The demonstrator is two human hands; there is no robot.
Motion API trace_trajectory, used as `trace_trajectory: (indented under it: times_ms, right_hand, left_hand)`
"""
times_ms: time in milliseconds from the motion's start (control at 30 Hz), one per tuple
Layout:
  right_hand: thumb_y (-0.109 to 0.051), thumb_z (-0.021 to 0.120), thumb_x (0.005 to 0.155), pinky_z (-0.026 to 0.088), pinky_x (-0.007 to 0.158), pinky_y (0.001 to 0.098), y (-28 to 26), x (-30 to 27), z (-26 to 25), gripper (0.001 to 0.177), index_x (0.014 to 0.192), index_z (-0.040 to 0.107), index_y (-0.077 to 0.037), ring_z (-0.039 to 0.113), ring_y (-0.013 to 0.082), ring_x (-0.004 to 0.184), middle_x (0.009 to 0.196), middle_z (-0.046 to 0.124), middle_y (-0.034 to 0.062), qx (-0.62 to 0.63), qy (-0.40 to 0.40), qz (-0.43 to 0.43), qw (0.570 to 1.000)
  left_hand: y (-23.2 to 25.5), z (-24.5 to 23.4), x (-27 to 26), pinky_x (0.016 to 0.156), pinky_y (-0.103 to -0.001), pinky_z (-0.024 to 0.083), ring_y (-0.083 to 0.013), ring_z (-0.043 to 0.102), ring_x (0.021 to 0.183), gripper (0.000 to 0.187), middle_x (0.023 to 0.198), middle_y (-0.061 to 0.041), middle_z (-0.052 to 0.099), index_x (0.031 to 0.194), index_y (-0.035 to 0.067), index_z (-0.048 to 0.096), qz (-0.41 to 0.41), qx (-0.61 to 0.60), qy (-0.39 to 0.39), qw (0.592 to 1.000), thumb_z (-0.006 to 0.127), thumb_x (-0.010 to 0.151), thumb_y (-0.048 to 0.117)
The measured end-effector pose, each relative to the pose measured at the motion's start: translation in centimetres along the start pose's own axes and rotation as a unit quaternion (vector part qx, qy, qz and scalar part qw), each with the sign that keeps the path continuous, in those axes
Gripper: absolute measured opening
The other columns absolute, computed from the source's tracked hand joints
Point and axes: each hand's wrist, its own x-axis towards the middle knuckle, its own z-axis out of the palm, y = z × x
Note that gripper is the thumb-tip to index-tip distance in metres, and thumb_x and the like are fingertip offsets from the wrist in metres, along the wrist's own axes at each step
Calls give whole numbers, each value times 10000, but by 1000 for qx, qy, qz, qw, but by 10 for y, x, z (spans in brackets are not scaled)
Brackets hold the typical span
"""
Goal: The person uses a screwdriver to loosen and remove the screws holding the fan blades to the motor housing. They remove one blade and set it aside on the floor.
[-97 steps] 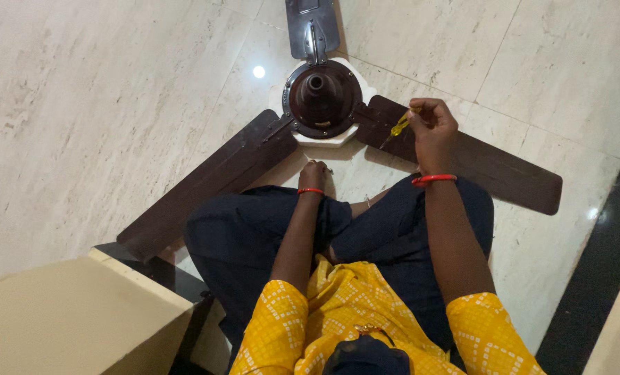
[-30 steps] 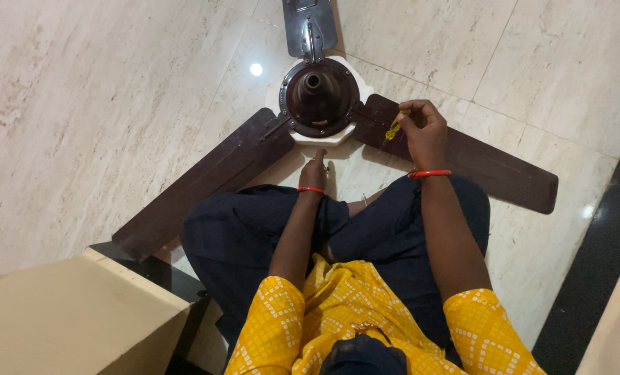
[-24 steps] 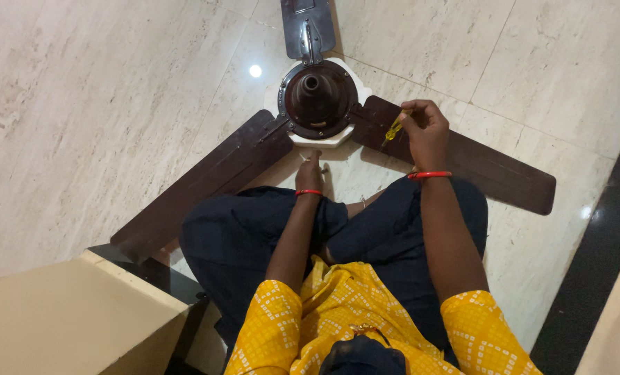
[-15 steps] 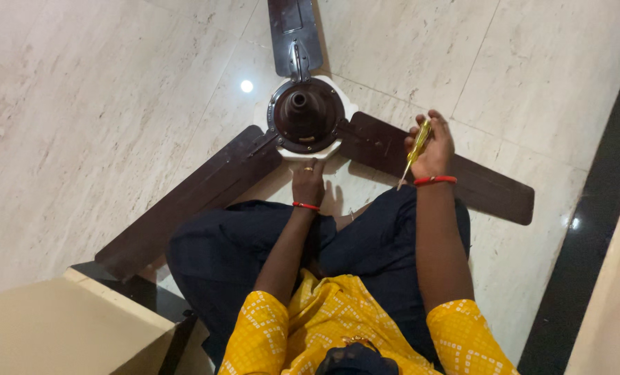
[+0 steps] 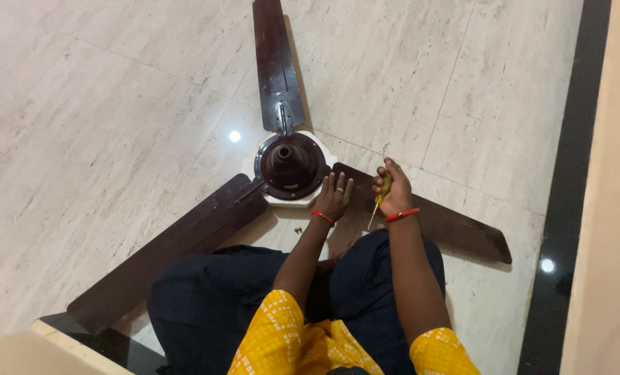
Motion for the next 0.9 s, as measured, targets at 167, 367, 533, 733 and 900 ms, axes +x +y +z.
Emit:
trace_trajectory:
  times_ms: [167, 367, 533, 733, 900]
  right_hand:
    - [-269, 631, 1014, 396, 442, 209, -2, -21, 23, 268, 1214, 680, -96, 643, 135, 637, 876, 723, 60, -55, -56, 6, 997]
    - [-271, 670, 1001, 407, 401, 195, -3, -42, 28, 280, 1114, 704, -18, 747, 190, 682, 923, 776, 143, -131, -183, 17, 974]
    - [-292, 692, 1065, 418, 433, 220, -10, -31, 20, 262, 989, 699, -42, 745, 191, 765, 923, 756, 126, -126, -166, -40, 977]
    - [-308, 694, 940, 385, 428, 218, -10, -27, 19, 381, 1213, 660, -43, 748, 155, 849, 1073, 773, 87, -387, 76, -76, 916]
    - [-264, 761, 903, 485, 465, 217, -4, -25, 16, 699, 1478, 409, -80, 698, 124, 948, 1313, 639, 105, -472, 103, -76, 873]
  left_hand:
    - [-9, -48, 33, 896, -579, 479, -469, 603, 1085, 284, 1178, -227, 676, 1197, 119, 701, 56, -26, 20, 998, 567, 979, 240]
    - [-22, -114, 66, 790, -585, 469, -442, 611, 971, 280, 1056, -209, 690, 1060, 193, 695, 31, -54, 132, 989, 630, 839, 353]
    - [-35, -151, 74, 778, -524, 476, -297, 707, 927, 185, 1009, -64, 745, 1119, 202, 667, -70, -29, 87, 993, 600, 946, 201]
    - [-35, -171, 93, 654, -507, 501, -337, 718, 776, 173, 865, -93, 746, 1128, 227, 673, -265, -236, -62, 933, 544, 1044, 307]
    - [-15, -151, 94, 751, -489, 532, -383, 705, 918, 261, 960, -131, 750, 1190, 229, 677, -369, -376, -71, 847, 587, 971, 342]
